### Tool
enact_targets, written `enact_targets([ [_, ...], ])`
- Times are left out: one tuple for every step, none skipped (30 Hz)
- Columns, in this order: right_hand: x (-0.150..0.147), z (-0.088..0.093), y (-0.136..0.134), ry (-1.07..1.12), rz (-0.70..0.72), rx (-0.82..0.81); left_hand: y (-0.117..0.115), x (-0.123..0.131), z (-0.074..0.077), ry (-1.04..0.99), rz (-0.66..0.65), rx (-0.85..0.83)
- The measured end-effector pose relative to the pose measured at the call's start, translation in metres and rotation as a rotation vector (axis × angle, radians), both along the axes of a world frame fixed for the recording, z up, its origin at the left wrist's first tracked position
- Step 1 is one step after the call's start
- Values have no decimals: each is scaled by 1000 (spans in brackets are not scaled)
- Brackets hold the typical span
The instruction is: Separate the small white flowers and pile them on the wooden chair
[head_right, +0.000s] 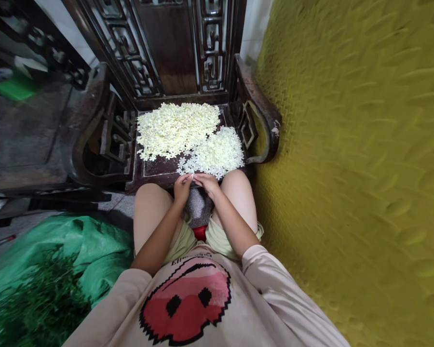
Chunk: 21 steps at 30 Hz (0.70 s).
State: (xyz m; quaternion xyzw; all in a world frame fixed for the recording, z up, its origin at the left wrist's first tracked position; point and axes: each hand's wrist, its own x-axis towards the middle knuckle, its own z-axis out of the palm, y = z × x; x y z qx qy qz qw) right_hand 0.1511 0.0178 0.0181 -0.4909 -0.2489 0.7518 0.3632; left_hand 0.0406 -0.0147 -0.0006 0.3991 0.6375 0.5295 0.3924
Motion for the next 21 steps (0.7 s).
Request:
enact_targets([
  [0,0,0,-7,0,17,0,1,0,-28,0,-4],
  [0,0,0,-14,2,36,0,1,1,-58,0,-13],
  [0,-1,0,-25,3,53,1,1,1,-86,2,-23],
  [1,-1,0,-39,6,66,1,2,2,-108,4,-33],
  [1,0,0,-56,9,74,1,2,3,-127,8,-40],
  [1,0,-1,-75,14,77,1,2,3,-146,13,-45],
  [2,1,-1,-93,19,76,2,2,4,-164,18,-47],
  [2,2,-1,-108,25,73,2,2,4,-183,24,-49],
  [3,3,-1,-118,29,72,2,2,4,-202,30,-50],
  [3,3,-1,-124,32,73,2,2,3,-219,32,-51],
  [3,4,-1,-130,34,79,2,2,3,-234,33,-52],
  [4,4,-1,-136,35,86,2,2,2,-243,34,-55],
  [4,4,-1,-143,36,95,2,1,2,-249,35,-58],
  [4,4,0,-150,39,104,2,1,1,-253,38,-62],
  [5,3,0,-156,43,112,2,1,1,-255,38,-66],
  [5,3,0,-160,47,117,2,1,1,-255,38,-69],
  [5,3,0,-162,52,122,2,1,0,-254,35,-71],
  [6,2,1,-164,57,127,2,1,0,-251,30,-72],
  [6,2,1,-166,61,132,2,0,0,-245,26,-72],
  [6,2,1,-168,64,139,2,0,0,-235,23,-70],
  [6,2,1,-171,69,145,2,0,0,-224,19,-68],
])
